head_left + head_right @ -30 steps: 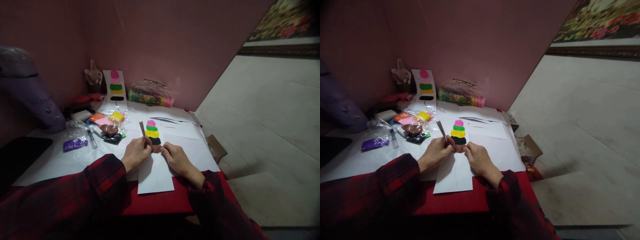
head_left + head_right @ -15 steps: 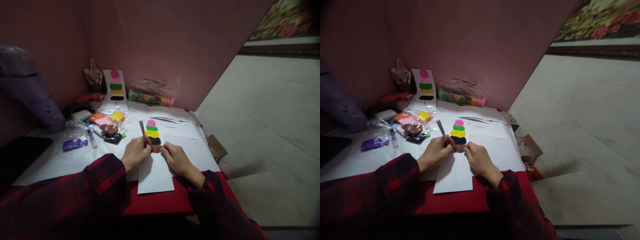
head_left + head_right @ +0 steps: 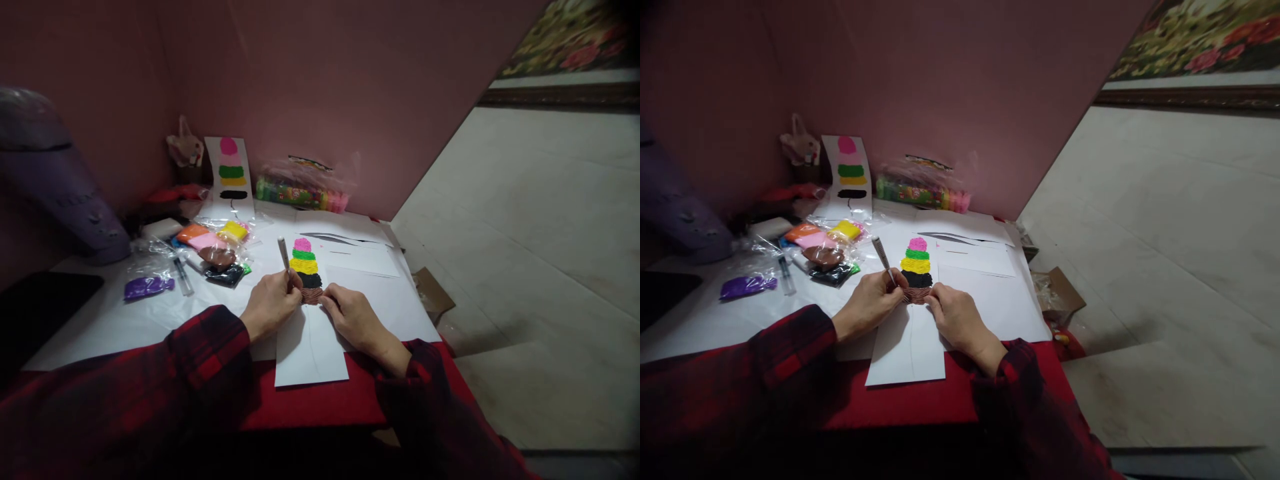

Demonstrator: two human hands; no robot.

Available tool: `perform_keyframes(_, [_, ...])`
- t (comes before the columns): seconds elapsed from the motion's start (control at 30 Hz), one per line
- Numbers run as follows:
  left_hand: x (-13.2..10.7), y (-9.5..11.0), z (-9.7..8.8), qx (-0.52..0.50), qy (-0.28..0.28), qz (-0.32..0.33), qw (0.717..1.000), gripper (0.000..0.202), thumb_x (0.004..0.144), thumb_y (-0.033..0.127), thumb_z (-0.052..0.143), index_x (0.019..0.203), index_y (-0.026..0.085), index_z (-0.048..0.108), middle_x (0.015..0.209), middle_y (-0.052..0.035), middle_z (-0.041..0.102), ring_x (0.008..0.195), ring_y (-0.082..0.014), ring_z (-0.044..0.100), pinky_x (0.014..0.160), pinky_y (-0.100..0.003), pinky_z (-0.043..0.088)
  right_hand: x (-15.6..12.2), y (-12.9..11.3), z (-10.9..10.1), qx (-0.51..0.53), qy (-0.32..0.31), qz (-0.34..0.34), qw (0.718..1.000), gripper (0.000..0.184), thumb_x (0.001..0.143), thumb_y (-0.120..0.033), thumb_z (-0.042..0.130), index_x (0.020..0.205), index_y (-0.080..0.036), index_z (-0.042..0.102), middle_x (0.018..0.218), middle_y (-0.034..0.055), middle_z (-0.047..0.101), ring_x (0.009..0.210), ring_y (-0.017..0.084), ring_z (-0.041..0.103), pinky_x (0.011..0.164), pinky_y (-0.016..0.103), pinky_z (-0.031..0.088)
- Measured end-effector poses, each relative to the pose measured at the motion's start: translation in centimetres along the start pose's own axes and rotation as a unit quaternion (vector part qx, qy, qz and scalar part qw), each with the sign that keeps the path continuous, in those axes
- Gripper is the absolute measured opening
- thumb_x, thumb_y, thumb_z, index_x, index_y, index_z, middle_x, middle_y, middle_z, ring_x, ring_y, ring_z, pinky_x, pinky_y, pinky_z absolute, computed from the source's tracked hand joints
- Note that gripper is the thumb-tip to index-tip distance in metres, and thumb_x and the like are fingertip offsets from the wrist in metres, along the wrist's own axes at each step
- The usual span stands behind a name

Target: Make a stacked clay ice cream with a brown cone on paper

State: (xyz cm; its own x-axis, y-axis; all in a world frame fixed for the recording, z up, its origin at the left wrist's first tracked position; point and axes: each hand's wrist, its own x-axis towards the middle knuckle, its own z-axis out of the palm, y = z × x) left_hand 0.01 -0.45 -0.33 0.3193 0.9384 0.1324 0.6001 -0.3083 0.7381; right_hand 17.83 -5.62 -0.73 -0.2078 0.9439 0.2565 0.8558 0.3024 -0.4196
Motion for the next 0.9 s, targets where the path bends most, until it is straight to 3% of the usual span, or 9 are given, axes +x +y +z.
perform_keyframes(0.9, [0.21, -0.24, -0.3, -0.014, -0.026, 0.045, 0.999, 0.018, 0.074, 0.012, 0.047, 0.08, 0.017, 0.064, 0.072, -0.0023, 0.065, 0.066, -0.0149, 0.056, 0.063, -0.027, 0.041, -0.31, -0.98, -0.51, -0.08, -0.024, -0.009, 0.996, 0.01, 0.09, -0.019, 0.052, 0.081, -0.019, 0.053, 0.078, 0.0026, 0.062, 0.066, 0.016, 0.053, 0.059, 0.027, 0.032])
